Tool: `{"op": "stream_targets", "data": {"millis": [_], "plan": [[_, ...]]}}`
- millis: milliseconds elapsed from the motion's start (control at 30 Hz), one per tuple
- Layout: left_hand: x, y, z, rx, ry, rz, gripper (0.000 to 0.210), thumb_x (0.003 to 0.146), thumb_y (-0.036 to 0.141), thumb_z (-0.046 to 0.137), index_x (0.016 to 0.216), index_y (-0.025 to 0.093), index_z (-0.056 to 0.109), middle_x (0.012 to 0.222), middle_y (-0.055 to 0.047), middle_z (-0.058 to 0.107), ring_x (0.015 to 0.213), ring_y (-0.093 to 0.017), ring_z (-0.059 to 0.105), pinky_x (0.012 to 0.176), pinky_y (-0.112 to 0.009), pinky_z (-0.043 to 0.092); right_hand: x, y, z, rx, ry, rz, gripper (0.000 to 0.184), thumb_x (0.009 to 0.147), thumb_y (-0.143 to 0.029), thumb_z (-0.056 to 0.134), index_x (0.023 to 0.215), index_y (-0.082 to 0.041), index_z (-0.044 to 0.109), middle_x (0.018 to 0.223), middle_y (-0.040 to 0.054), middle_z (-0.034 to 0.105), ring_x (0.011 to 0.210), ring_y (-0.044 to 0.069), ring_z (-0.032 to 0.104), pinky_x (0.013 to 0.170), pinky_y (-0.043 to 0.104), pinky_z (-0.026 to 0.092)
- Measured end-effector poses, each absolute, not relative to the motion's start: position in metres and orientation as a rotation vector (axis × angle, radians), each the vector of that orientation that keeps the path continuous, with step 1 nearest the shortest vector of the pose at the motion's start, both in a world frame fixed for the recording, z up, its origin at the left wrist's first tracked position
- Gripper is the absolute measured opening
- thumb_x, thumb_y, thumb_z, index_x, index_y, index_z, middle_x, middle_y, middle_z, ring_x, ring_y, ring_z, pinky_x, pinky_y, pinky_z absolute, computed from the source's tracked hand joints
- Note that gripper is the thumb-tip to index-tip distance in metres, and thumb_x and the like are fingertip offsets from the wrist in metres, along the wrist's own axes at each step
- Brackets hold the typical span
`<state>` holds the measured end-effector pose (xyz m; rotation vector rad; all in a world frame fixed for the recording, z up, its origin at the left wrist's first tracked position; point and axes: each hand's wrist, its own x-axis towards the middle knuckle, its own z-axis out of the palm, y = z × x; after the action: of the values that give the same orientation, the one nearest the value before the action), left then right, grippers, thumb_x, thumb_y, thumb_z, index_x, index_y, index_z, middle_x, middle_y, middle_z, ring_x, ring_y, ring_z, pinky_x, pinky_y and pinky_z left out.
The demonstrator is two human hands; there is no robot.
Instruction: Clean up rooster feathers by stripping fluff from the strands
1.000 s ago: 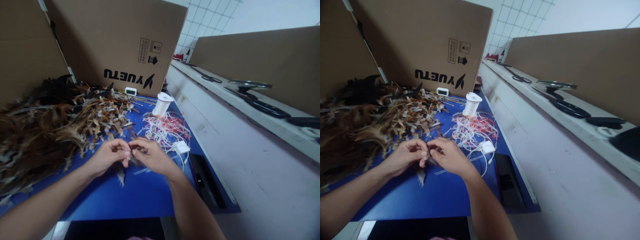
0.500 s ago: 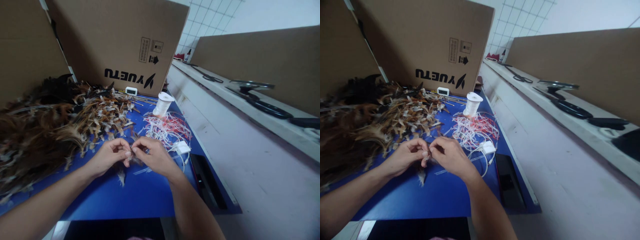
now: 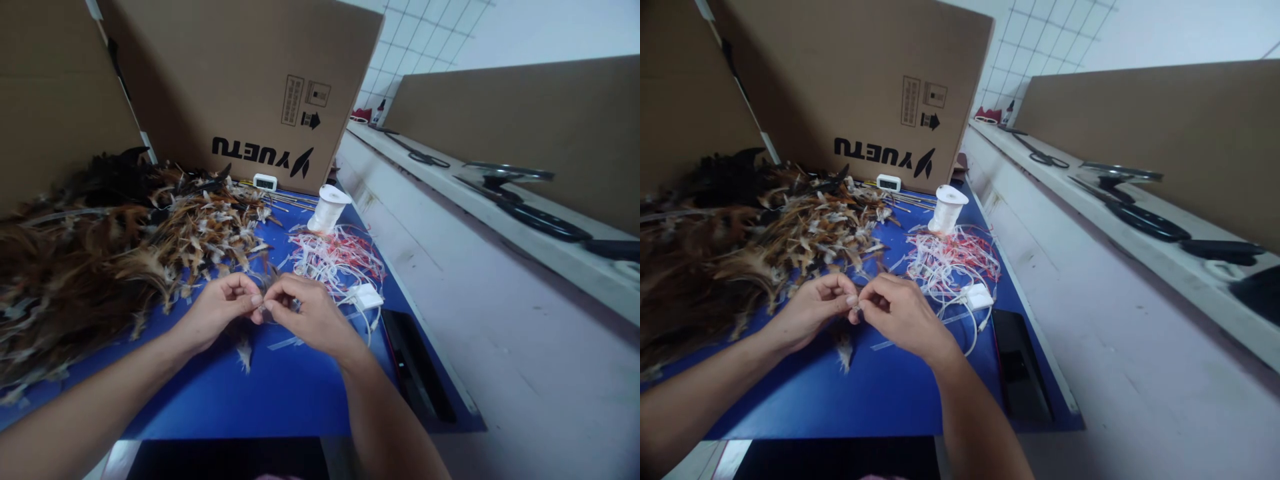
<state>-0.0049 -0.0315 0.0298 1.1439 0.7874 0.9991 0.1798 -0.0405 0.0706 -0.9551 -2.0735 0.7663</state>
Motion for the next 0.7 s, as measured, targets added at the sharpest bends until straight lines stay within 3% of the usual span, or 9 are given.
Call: {"op": "stream_targets", "data": {"millis": [433,700], "plan": [[-0.004,-0.030,0.031,1.071,0.850,1.036,0.020,0.070,0.021,0.076,0.072,0.015,0.057,0.061,0.002,0.064,0.054,-0.009,0.061,0.058,-0.020,0.050,0.179,-0.036,0.065,-0.940,-2.045,0.809,0.010,0.080,-0.011,0.056,0.082,-0.018,0.063,0.078,-0.0013,0.057,0.069,0.009,0.053,0.063,0.021,0.043],[-0.006,-0.027,0.028,1.153,0.856,1.041,0.020,0.070,0.021,0.076,0.074,0.016,0.057,0.062,0.002,0.065,0.057,-0.009,0.062,0.060,-0.021,0.050,0.178,-0.031,0.057,-1.009,-2.061,0.874,0.020,0.075,-0.009,0.054,0.092,-0.019,0.060,0.082,-0.0017,0.062,0.070,0.009,0.054,0.066,0.021,0.044]]}}
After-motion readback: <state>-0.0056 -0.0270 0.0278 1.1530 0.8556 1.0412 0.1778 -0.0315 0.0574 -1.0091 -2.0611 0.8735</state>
